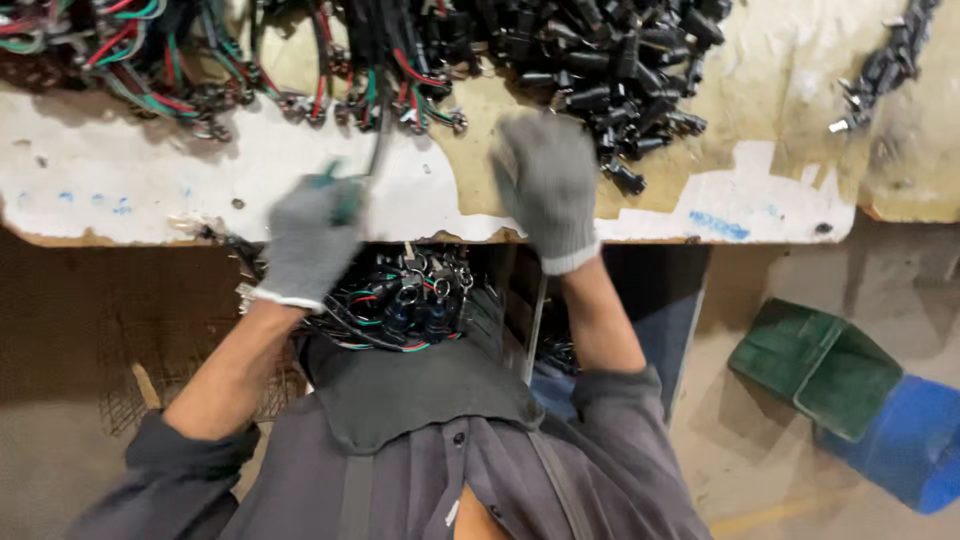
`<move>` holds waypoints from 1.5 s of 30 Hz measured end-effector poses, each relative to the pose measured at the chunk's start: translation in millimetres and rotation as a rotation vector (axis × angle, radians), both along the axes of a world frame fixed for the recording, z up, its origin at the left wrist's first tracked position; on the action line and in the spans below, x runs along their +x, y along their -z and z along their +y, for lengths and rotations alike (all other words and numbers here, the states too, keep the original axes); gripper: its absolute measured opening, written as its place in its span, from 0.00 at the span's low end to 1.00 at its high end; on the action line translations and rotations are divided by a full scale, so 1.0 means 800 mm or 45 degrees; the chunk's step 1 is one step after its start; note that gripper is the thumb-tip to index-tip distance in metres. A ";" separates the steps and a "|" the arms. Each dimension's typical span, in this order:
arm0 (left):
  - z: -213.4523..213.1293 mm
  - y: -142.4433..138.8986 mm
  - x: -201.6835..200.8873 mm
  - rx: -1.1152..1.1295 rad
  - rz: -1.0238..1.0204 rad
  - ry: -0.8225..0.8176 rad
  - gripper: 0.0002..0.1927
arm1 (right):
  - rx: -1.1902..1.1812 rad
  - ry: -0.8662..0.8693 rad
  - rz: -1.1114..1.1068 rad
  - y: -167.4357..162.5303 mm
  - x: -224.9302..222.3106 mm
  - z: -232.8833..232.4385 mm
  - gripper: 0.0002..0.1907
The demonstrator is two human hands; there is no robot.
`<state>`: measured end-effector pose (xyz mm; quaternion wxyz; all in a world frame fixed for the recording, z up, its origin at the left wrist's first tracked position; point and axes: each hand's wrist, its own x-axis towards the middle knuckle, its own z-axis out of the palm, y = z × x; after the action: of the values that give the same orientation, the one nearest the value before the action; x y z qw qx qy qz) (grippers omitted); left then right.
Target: The person wears work gloves and uses pliers to strip insulation from the ends of wires attached to black connectors, working one connector at a time and setting processed pieces onto the workbench pile.
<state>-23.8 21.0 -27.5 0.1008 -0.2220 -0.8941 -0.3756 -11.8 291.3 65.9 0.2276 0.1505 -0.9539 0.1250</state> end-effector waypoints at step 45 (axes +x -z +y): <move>-0.017 -0.069 -0.039 -0.272 -0.525 -0.144 0.18 | -1.203 0.438 -0.586 0.036 -0.054 0.036 0.16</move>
<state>-55.2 7.1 28.1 -0.0870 -0.0996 -0.9415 -0.3101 -55.1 320.0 37.2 0.0731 -0.1573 -0.8301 0.5300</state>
